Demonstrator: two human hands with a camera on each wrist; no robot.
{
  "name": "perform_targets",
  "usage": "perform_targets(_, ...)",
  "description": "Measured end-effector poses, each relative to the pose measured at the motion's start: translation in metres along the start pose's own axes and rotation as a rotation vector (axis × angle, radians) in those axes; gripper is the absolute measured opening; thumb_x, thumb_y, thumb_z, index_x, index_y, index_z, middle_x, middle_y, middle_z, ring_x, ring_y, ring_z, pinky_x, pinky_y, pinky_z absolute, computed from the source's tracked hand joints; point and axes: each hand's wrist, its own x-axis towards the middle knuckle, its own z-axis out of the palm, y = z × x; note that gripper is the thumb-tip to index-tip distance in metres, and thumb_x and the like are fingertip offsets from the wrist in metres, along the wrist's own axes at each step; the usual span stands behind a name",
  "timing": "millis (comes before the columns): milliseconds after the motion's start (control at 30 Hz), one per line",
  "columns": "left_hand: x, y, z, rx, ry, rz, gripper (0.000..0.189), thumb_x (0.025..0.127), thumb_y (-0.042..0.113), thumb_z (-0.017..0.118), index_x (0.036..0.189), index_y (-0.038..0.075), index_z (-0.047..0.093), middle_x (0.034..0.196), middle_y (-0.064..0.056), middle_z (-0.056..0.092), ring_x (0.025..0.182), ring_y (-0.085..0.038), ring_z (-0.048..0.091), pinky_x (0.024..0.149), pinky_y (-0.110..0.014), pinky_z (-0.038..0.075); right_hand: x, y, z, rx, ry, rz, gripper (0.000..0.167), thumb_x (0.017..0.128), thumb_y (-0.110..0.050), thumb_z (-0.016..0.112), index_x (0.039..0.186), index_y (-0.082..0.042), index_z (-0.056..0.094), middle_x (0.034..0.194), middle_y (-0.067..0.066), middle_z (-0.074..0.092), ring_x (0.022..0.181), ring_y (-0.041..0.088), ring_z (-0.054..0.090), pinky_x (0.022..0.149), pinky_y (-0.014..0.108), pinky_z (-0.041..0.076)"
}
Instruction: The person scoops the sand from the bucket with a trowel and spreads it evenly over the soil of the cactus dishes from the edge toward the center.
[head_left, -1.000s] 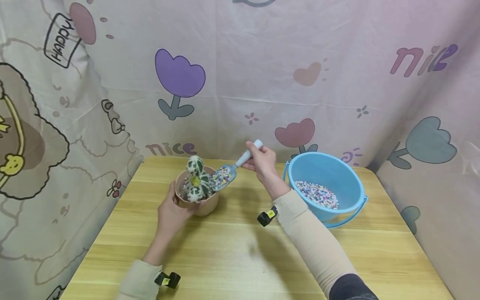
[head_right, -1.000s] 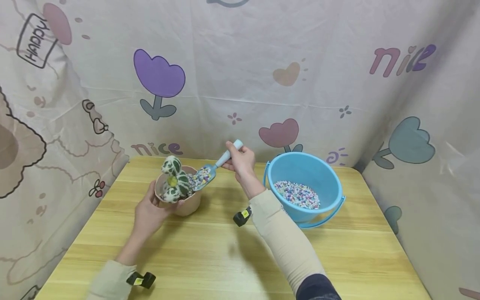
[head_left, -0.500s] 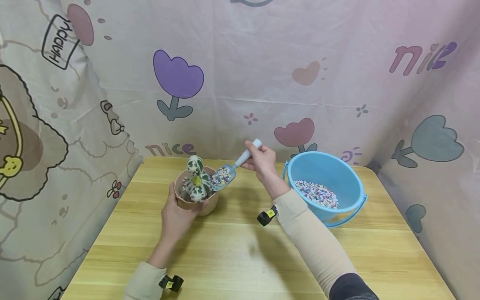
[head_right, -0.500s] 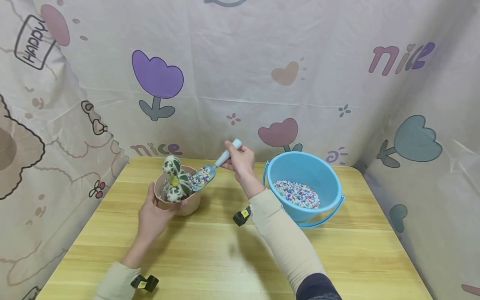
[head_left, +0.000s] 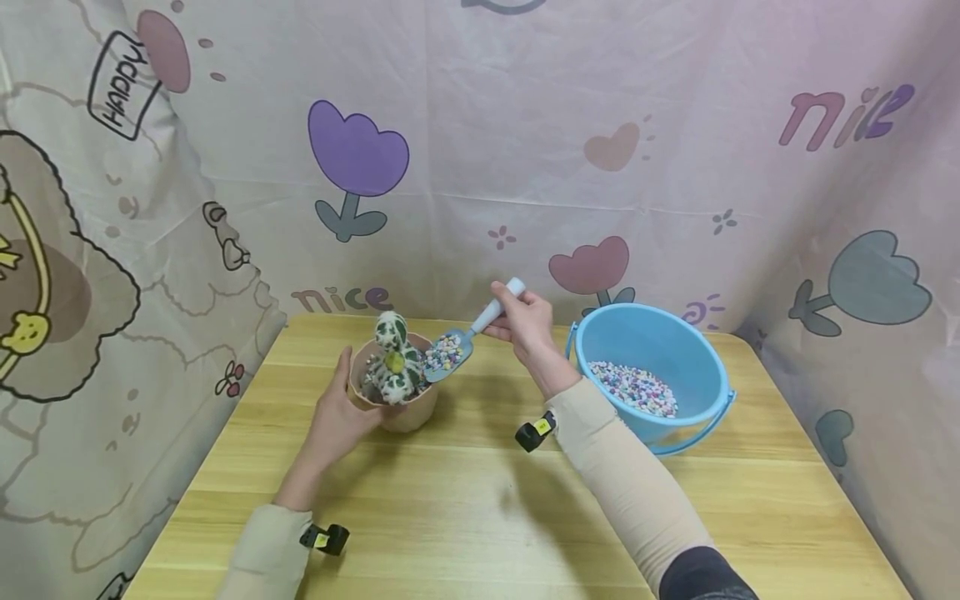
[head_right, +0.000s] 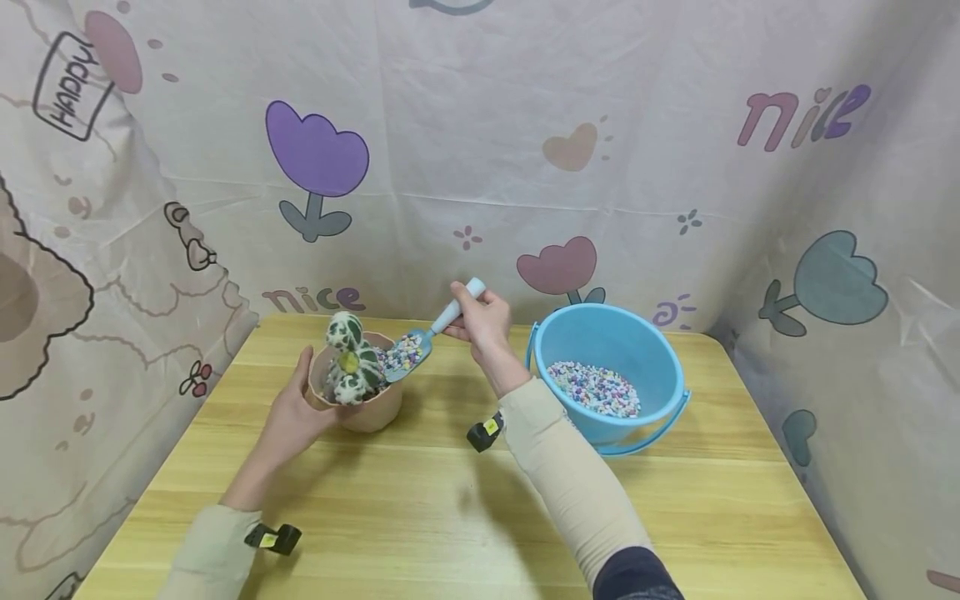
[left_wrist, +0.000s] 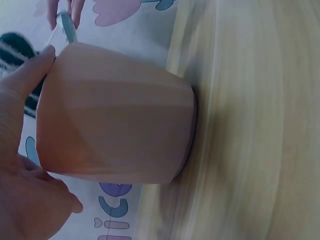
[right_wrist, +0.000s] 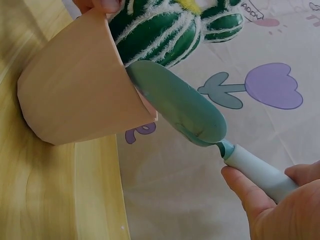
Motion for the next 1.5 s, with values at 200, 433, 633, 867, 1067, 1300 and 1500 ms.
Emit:
perform_targets(200, 0.006, -0.005, -0.003, -0.017, -0.028, 0.036, 0.128, 0.08, 0.019, 0.09, 0.171, 0.014, -0.001, 0.172, -0.03, 0.019, 0.157, -0.053, 0.024, 0.127, -0.071, 0.024, 0.0, 0.0, 0.001, 0.006, -0.003, 0.004, 0.033, 0.1, -0.027, 0.075, 0.118, 0.0, 0.069, 0.081, 0.012, 0.076, 0.065, 0.019, 0.078, 0.07, 0.037, 0.069)
perform_targets(433, 0.005, -0.007, -0.002, -0.039, -0.024, 0.077, 0.124, 0.081, 0.016, 0.09, 0.17, 0.007, 0.003, 0.174, -0.025, 0.016, 0.157, -0.051, 0.026, 0.128, -0.064, 0.028, -0.001, -0.001, 0.001, -0.005, -0.015, -0.007, 0.038, 0.101, -0.028, 0.074, 0.121, 0.003, 0.068, 0.079, 0.01, 0.076, 0.064, 0.018, 0.077, 0.069, 0.036, 0.069)
perform_targets(633, 0.002, -0.005, 0.005, -0.058, 0.067, 0.104, 0.123, 0.078, 0.015, 0.093, 0.168, 0.0, 0.01, 0.172, -0.026, 0.024, 0.155, -0.049, 0.033, 0.128, -0.06, 0.032, -0.001, -0.002, 0.002, -0.008, -0.019, -0.015, 0.04, 0.1, -0.029, 0.075, 0.122, 0.003, 0.068, 0.074, 0.007, 0.075, 0.064, 0.018, 0.077, 0.069, 0.037, 0.069)
perform_targets(867, -0.005, -0.003, 0.017, 0.007, 0.198, 0.083, 0.127, 0.074, 0.031, 0.098, 0.168, 0.004, 0.018, 0.169, -0.025, 0.033, 0.151, -0.048, 0.04, 0.125, -0.064, 0.037, -0.001, -0.003, 0.004, -0.009, -0.015, -0.027, 0.03, 0.098, -0.027, 0.077, 0.113, -0.002, 0.071, 0.07, 0.008, 0.074, 0.062, 0.02, 0.077, 0.067, 0.037, 0.069)
perform_targets(1067, -0.009, 0.0, 0.026, -0.014, 0.265, 0.067, 0.131, 0.07, 0.033, 0.1, 0.169, 0.007, 0.018, 0.169, -0.021, 0.035, 0.152, -0.046, 0.04, 0.125, -0.064, 0.037, -0.001, -0.003, 0.005, -0.012, -0.009, -0.028, 0.028, 0.097, -0.027, 0.078, 0.11, -0.003, 0.071, 0.069, 0.007, 0.073, 0.061, 0.019, 0.077, 0.066, 0.037, 0.069)
perform_targets(1300, -0.007, -0.004, 0.01, 0.038, 0.088, 0.021, 0.139, 0.076, 0.042, 0.096, 0.17, 0.012, -0.002, 0.176, -0.02, 0.014, 0.158, -0.049, 0.025, 0.128, -0.067, 0.028, -0.001, -0.002, 0.004, -0.011, -0.002, -0.024, 0.024, 0.098, -0.025, 0.077, 0.107, -0.004, 0.07, 0.071, 0.008, 0.074, 0.061, 0.019, 0.077, 0.066, 0.036, 0.069)
perform_targets(1500, 0.002, -0.009, -0.009, 0.071, -0.06, 0.024, 0.14, 0.078, 0.046, 0.094, 0.169, 0.01, -0.005, 0.173, -0.029, 0.011, 0.157, -0.054, 0.021, 0.127, -0.071, 0.023, 0.001, -0.001, 0.003, 0.0, -0.003, -0.027, 0.024, 0.097, -0.025, 0.078, 0.105, -0.004, 0.069, 0.071, 0.009, 0.074, 0.061, 0.02, 0.077, 0.065, 0.036, 0.069)
